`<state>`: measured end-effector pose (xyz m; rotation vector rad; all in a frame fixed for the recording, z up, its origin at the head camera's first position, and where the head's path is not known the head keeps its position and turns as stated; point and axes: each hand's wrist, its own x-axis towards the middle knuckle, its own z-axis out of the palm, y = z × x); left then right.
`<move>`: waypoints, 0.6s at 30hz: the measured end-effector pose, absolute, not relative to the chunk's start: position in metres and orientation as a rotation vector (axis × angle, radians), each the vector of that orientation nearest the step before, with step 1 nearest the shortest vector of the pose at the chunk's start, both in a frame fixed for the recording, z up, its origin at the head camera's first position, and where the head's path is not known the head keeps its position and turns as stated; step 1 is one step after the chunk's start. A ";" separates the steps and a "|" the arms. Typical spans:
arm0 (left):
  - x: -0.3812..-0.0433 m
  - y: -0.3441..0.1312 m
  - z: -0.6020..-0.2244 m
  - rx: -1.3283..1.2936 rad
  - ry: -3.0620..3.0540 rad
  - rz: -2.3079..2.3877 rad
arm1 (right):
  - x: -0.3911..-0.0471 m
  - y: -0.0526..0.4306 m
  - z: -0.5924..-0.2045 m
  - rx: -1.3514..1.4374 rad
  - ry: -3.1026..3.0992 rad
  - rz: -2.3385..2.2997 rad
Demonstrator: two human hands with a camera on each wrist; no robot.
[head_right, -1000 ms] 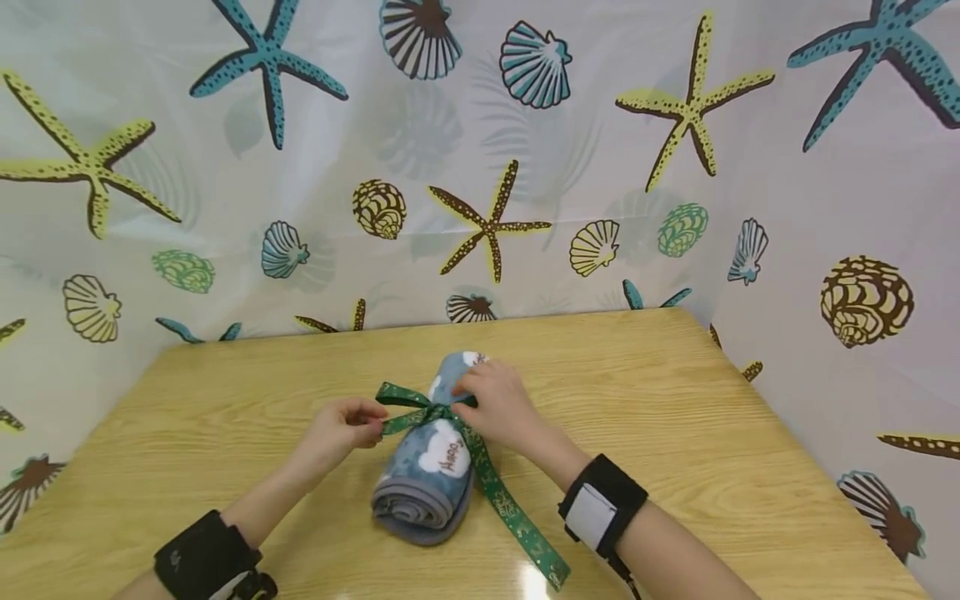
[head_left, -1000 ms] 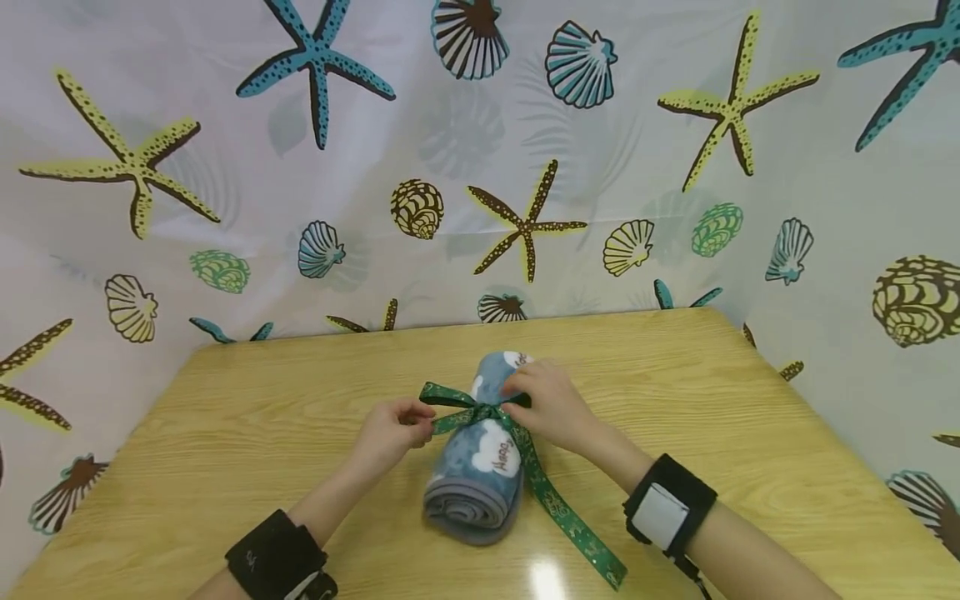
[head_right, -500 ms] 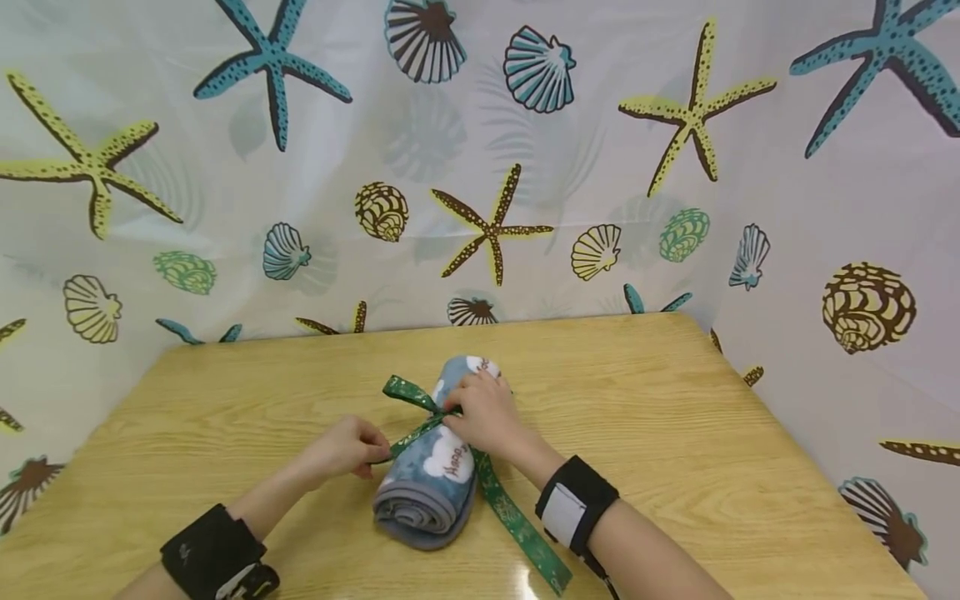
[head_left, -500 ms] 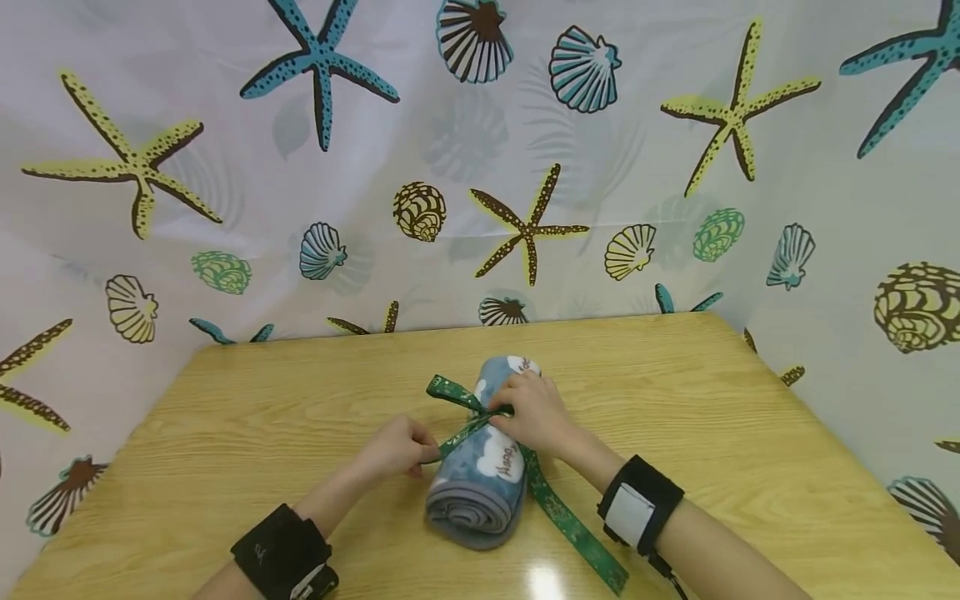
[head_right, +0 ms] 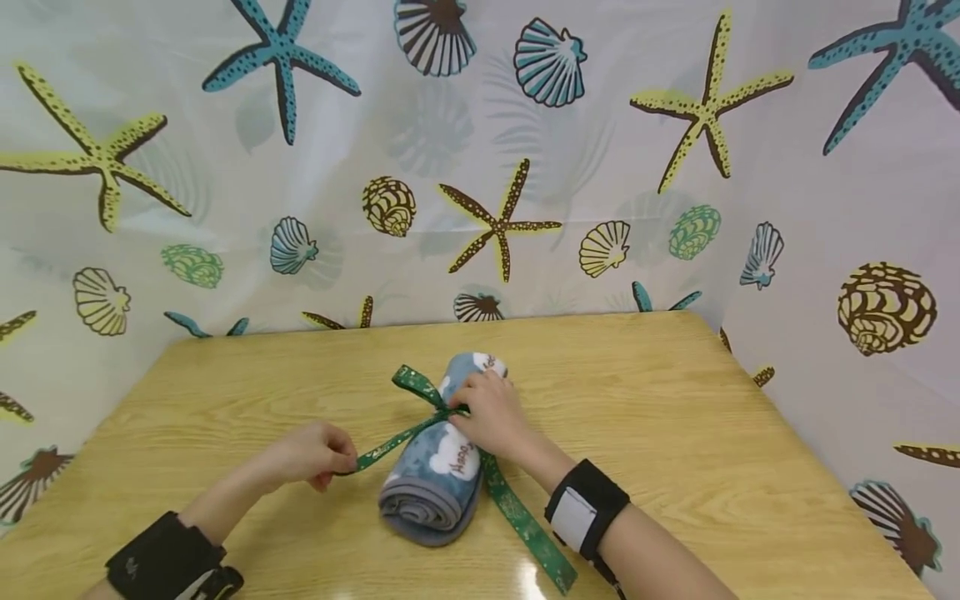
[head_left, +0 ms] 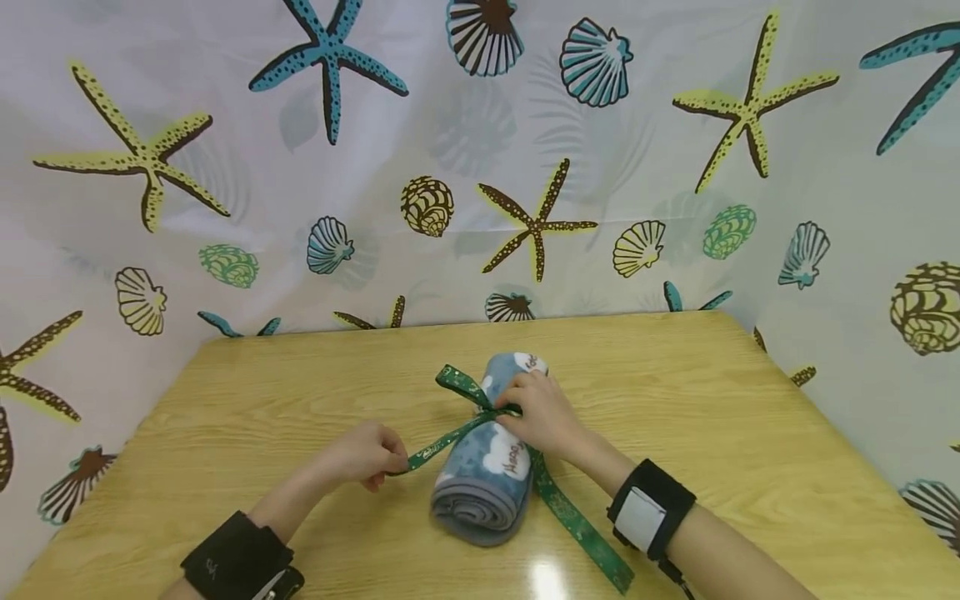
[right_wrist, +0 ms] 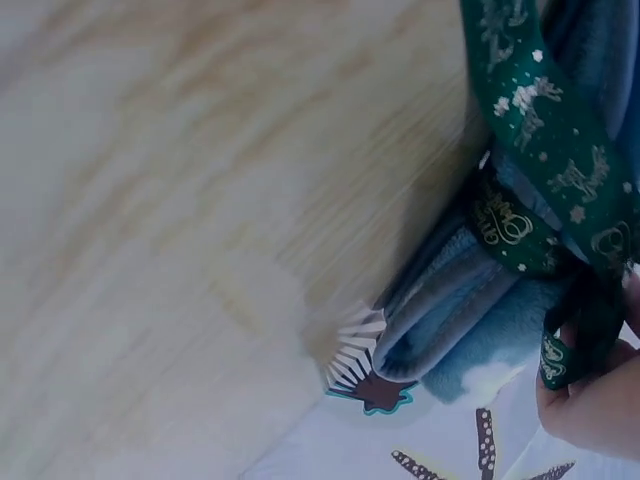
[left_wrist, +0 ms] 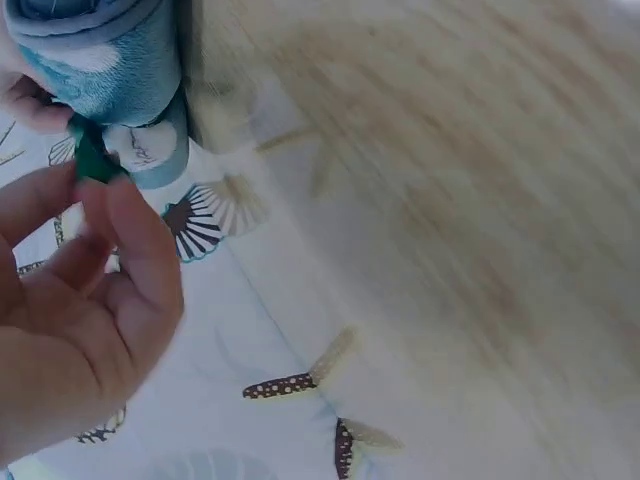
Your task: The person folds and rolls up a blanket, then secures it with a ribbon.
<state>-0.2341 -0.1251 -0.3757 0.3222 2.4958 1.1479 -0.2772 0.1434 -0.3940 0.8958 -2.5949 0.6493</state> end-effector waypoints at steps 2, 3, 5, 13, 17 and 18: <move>-0.240 -0.120 -0.374 0.301 2.590 1.080 | -0.276 0.151 -0.391 0.821 -2.597 0.749; -0.245 -0.117 -0.372 0.293 2.640 1.056 | -0.276 0.155 -0.388 0.762 -2.608 0.816; -0.258 -0.109 -0.367 0.261 2.726 1.047 | -0.276 0.164 -0.382 0.594 -2.658 0.938; -0.310 -0.078 -0.370 0.125 2.574 1.269 | -0.282 0.185 -0.380 0.152 -3.004 1.504; -0.316 -0.069 -0.379 0.064 2.539 1.400 | -0.281 0.186 -0.385 0.125 -2.941 1.702; -0.316 -0.068 -0.380 0.054 2.541 1.442 | -0.281 0.186 -0.385 0.125 -2.911 1.705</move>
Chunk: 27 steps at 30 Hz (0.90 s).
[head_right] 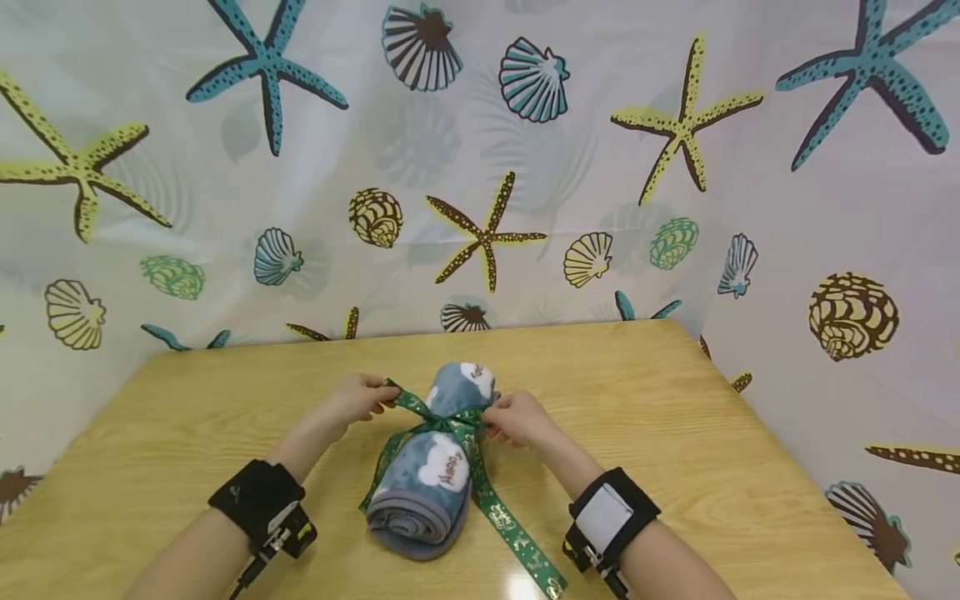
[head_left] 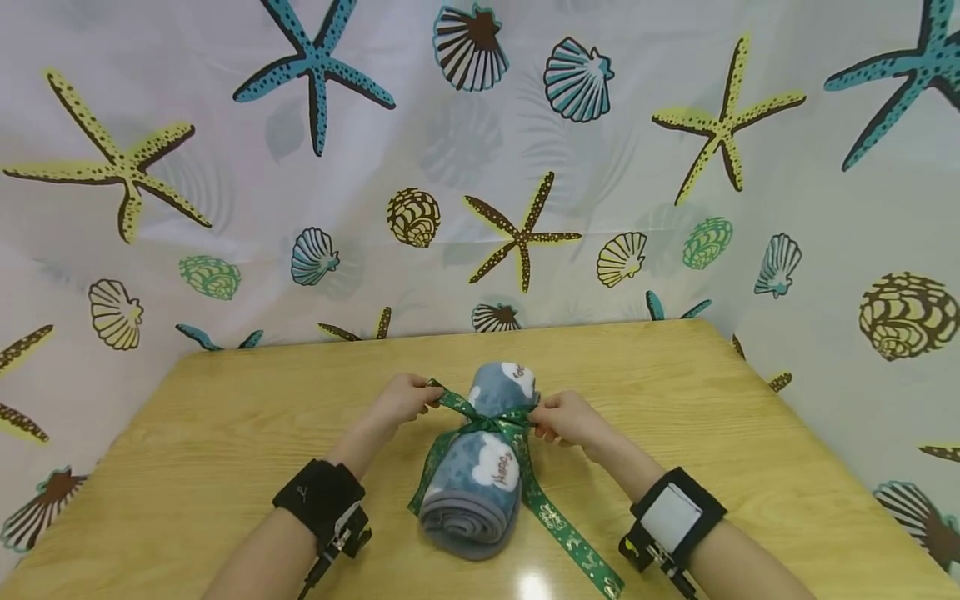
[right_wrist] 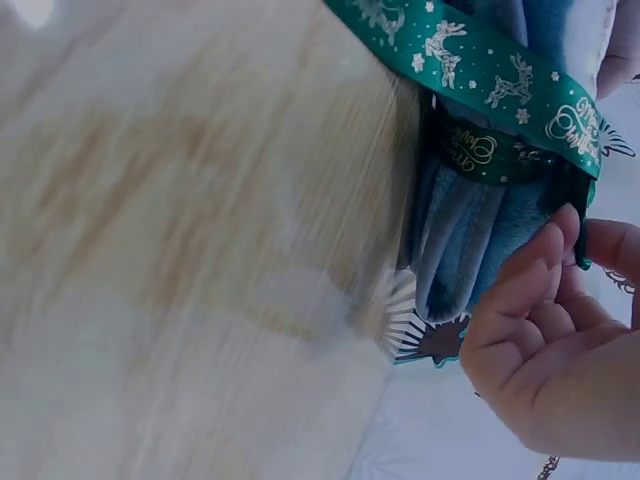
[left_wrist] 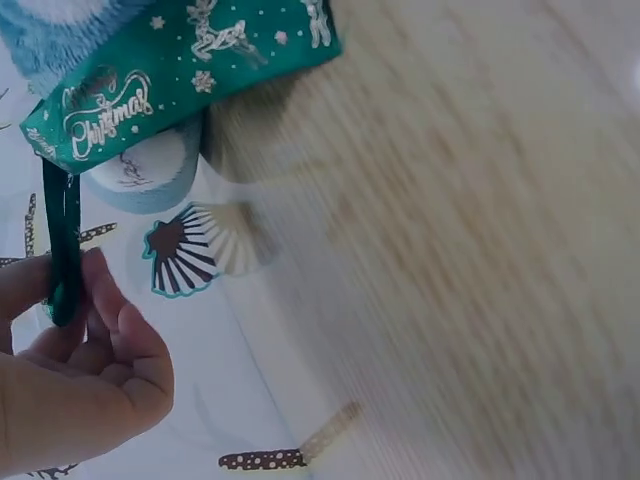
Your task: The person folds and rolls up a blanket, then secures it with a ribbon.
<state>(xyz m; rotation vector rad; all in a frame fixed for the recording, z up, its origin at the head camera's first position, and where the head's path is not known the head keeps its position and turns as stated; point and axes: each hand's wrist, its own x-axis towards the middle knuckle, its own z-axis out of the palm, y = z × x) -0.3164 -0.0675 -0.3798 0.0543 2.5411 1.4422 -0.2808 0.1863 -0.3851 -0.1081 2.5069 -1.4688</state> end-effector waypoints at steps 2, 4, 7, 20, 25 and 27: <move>-0.315 -0.066 -0.379 0.036 2.529 1.557 | -0.280 0.185 -0.385 -0.105 2.522 -1.544; -0.314 -0.064 -0.377 0.037 2.503 1.670 | -0.279 0.183 -0.384 -0.108 2.522 -1.634; -0.312 -0.062 -0.373 0.096 2.439 1.790 | -0.278 0.180 -0.383 -0.100 2.439 -1.808; -0.308 -0.049 -0.374 0.122 2.422 1.881 | -0.282 0.177 -0.387 -0.085 1.849 -2.231; -0.306 -0.060 -0.378 0.120 2.666 1.631 | -0.282 0.183 -0.392 -0.220 2.486 -1.874; -0.306 -0.065 -0.377 0.141 2.708 1.537 | -0.280 0.187 -0.393 -0.376 2.767 -1.626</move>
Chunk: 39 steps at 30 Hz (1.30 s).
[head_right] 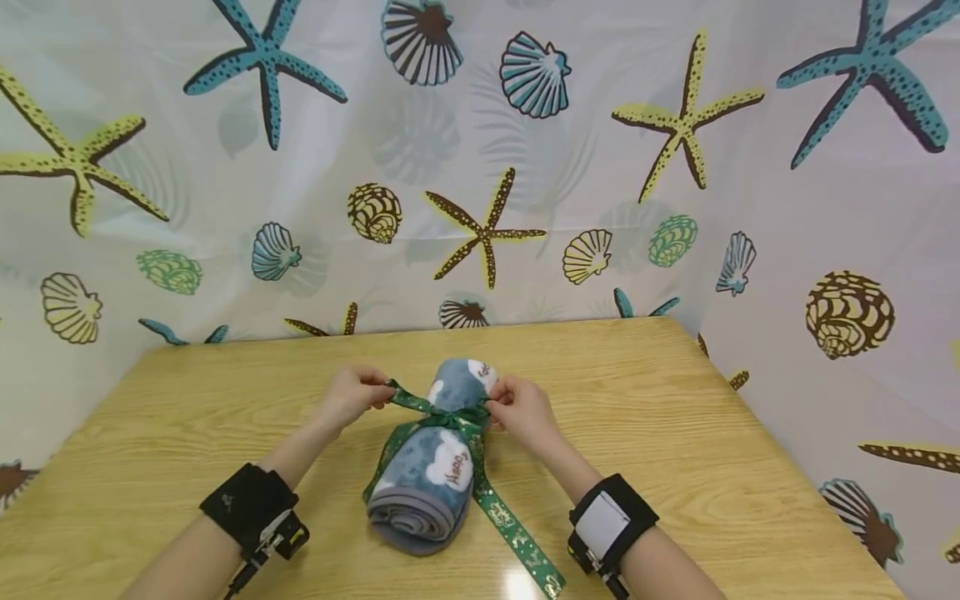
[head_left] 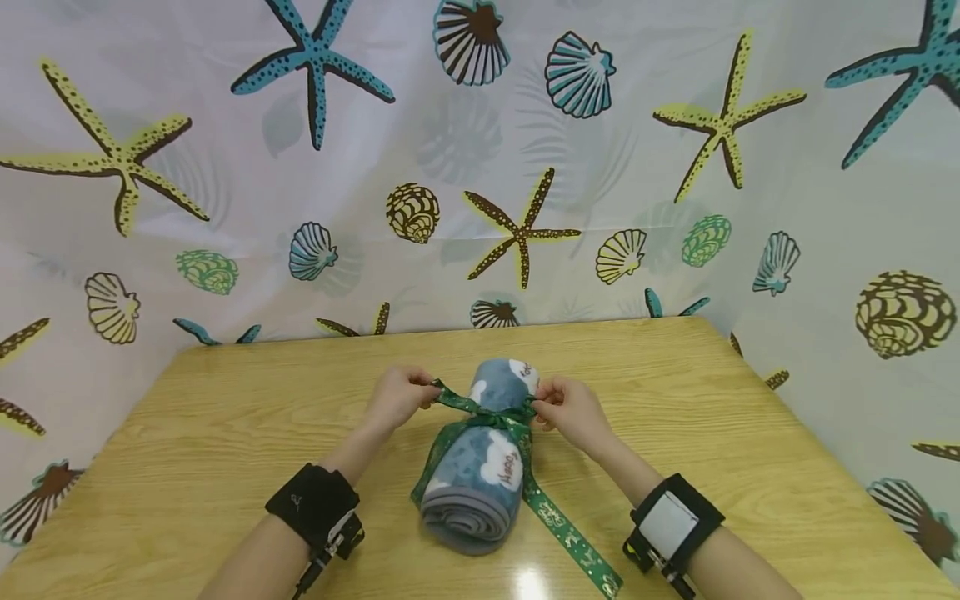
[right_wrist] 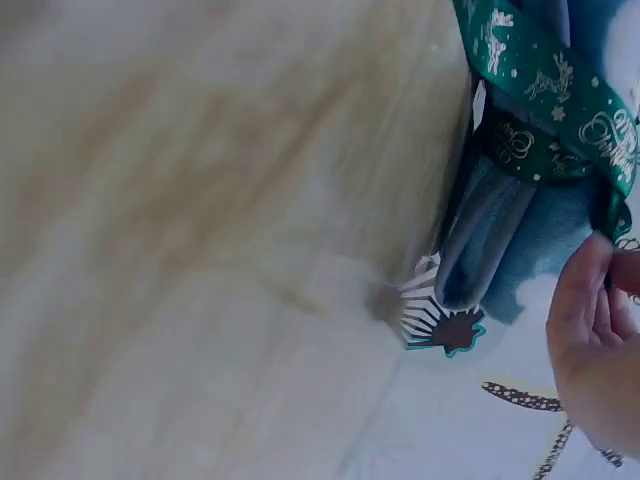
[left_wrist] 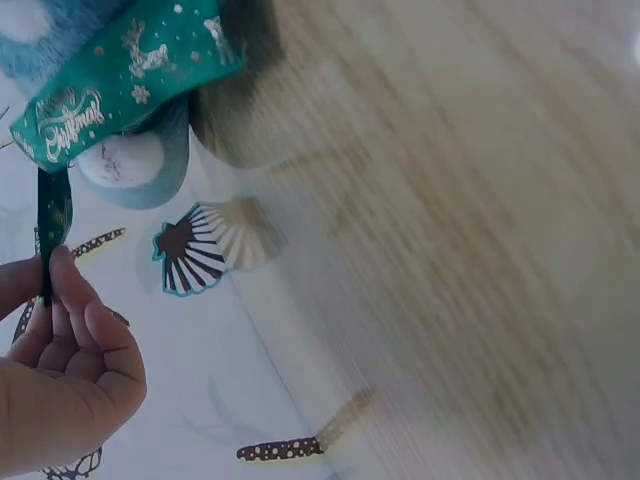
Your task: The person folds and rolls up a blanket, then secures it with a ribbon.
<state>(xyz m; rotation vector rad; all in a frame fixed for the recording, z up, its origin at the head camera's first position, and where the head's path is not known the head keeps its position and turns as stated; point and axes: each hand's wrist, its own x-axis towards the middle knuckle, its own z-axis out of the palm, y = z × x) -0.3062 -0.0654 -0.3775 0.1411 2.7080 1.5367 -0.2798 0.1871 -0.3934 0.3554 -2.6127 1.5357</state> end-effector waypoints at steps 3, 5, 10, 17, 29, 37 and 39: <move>-0.305 -0.072 -0.376 0.154 2.747 1.386 | -0.274 0.192 -0.395 0.533 -2.663 1.091; -0.304 -0.076 -0.374 0.153 2.763 1.320 | -0.271 0.195 -0.395 0.613 -2.657 0.883; -0.302 -0.080 -0.370 0.144 2.771 1.253 | -0.268 0.199 -0.395 0.689 -2.669 0.734; -0.302 -0.085 -0.369 0.163 2.774 1.280 | -0.272 0.201 -0.391 0.468 -2.726 1.448; -0.303 -0.083 -0.373 0.148 2.733 1.435 | -0.276 0.183 -0.385 0.152 -2.810 1.675; -0.301 -0.086 -0.376 0.219 2.764 1.303 | -0.274 0.187 -0.393 0.302 -2.828 1.357; -0.301 -0.087 -0.374 0.235 2.778 1.243 | -0.274 0.188 -0.395 0.332 -2.846 1.314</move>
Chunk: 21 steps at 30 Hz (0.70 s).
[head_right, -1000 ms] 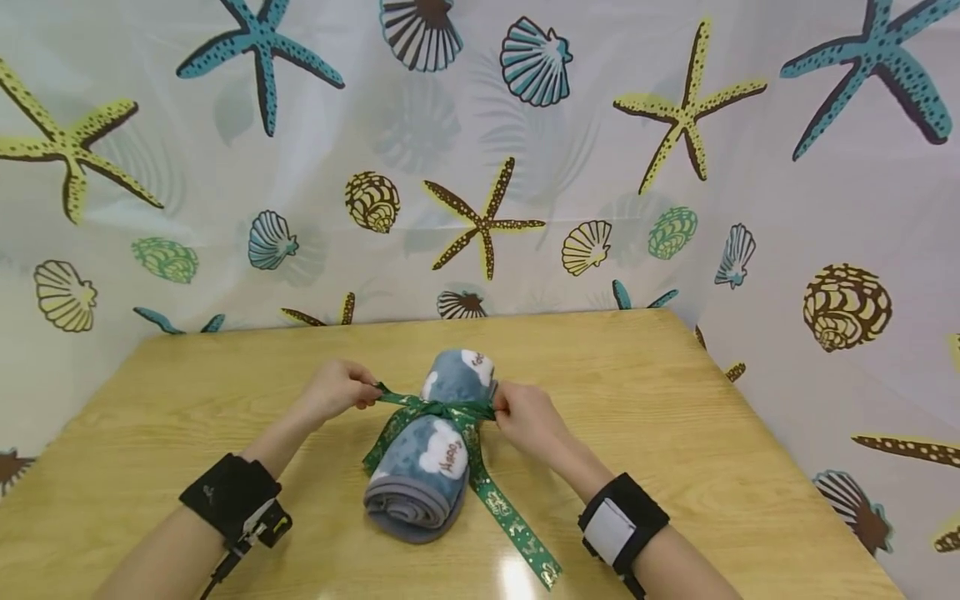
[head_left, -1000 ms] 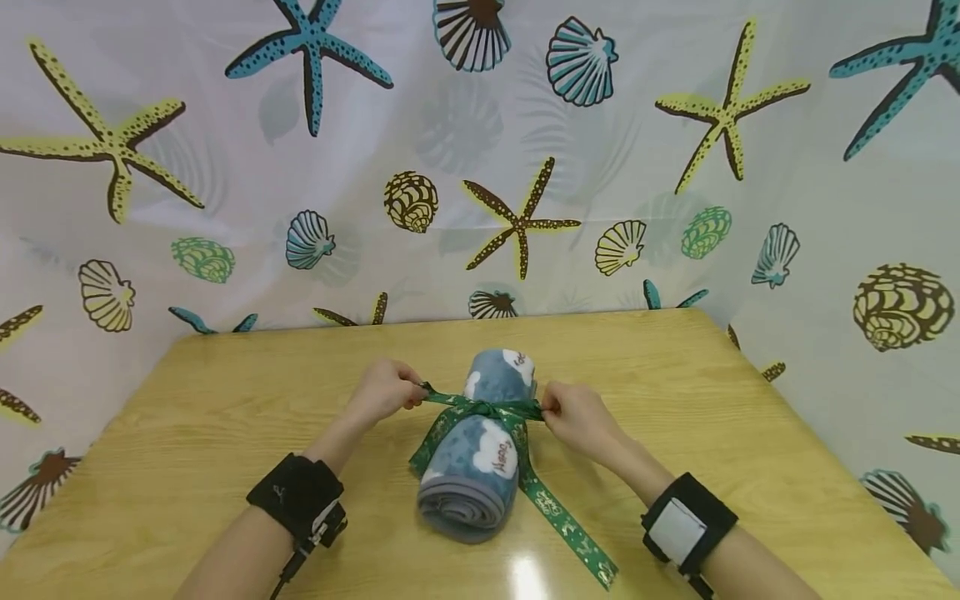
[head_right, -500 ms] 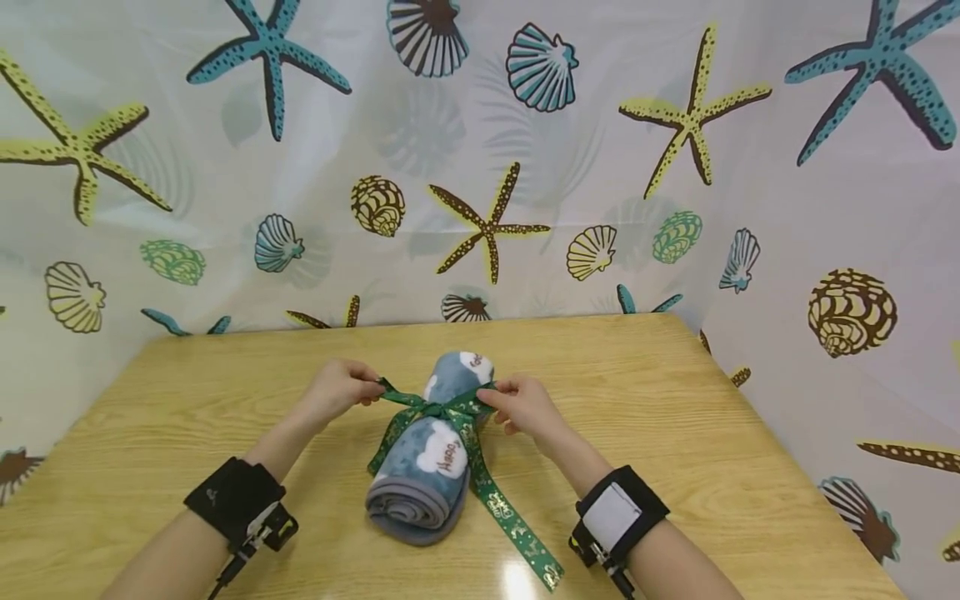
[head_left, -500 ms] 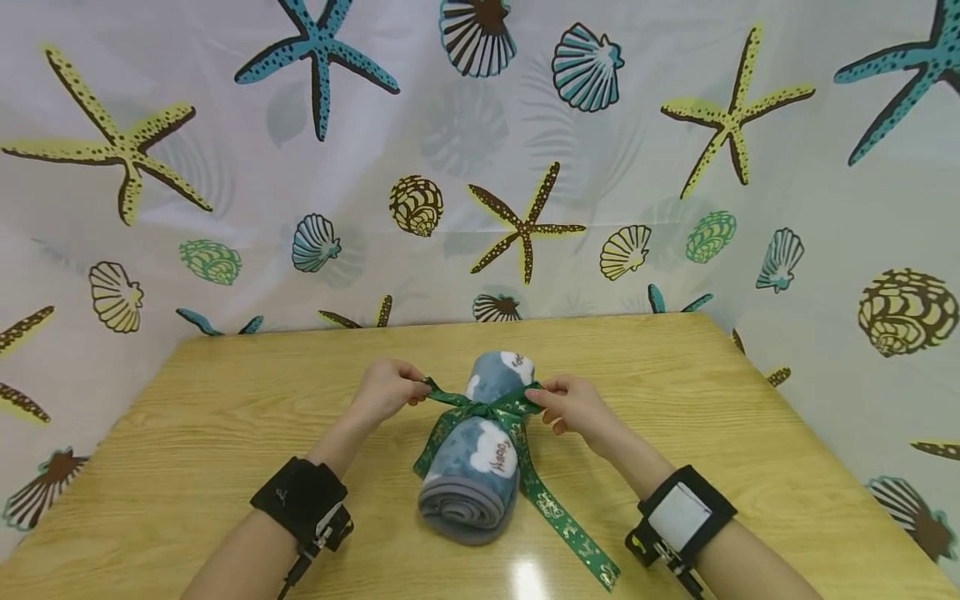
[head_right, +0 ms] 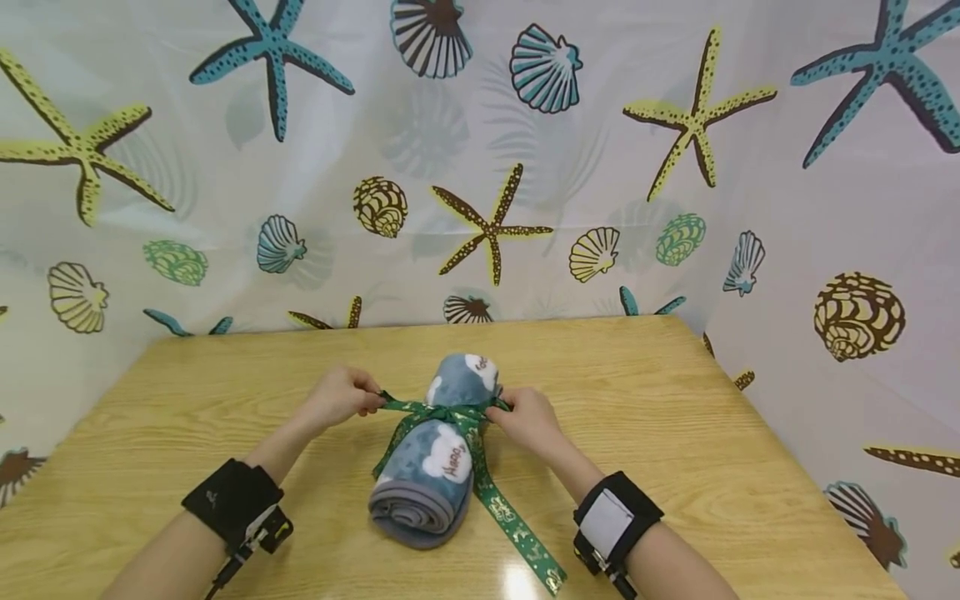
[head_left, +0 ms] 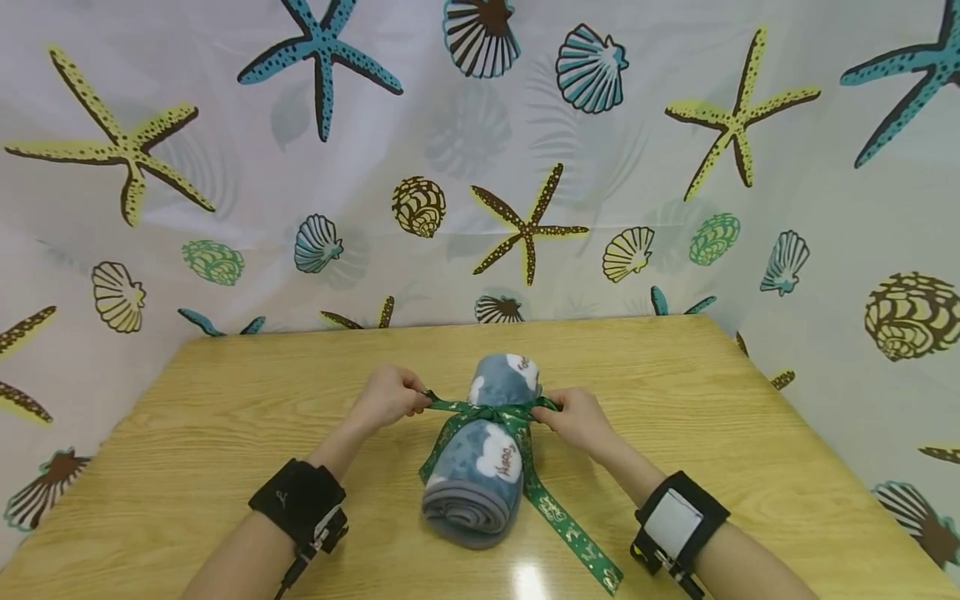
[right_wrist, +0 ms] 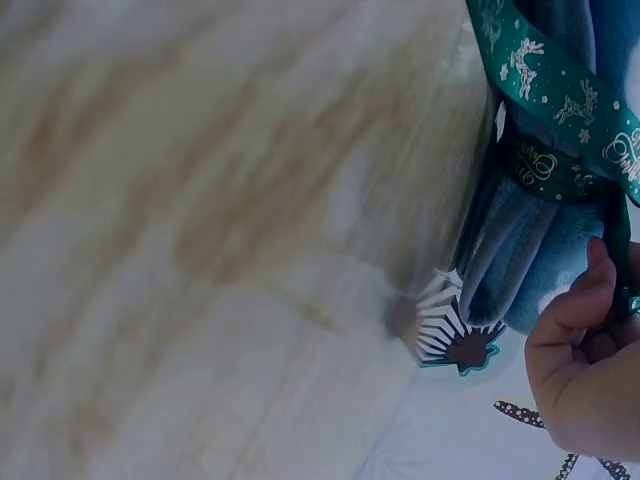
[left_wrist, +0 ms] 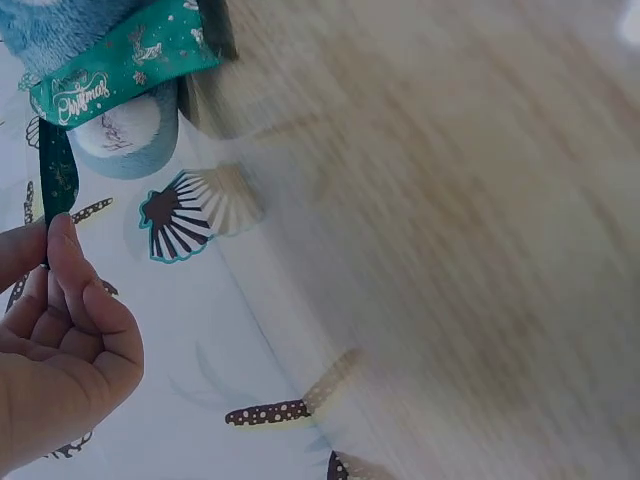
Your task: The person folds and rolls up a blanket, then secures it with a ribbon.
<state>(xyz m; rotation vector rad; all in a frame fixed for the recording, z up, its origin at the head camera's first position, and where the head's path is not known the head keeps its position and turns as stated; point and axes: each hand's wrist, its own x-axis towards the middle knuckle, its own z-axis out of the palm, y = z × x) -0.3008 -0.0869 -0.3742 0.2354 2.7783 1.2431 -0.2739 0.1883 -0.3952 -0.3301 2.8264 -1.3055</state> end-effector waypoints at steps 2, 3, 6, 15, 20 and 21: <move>-0.301 -0.087 -0.373 0.242 2.781 1.216 | -0.273 0.190 -0.397 -0.340 2.849 -1.276; -0.301 -0.087 -0.372 0.243 2.779 1.207 | -0.273 0.191 -0.398 -0.339 2.859 -1.271; -0.302 -0.086 -0.371 0.250 2.773 1.196 | -0.271 0.194 -0.398 -0.329 2.875 -1.271; -0.304 -0.086 -0.375 0.308 2.881 1.080 | -0.266 0.193 -0.395 -0.322 2.892 -1.255; -0.305 -0.085 -0.377 0.349 2.945 1.042 | -0.269 0.194 -0.397 -0.279 2.827 -1.281; -0.305 -0.086 -0.378 0.347 2.934 1.069 | -0.269 0.195 -0.398 -0.263 2.793 -1.312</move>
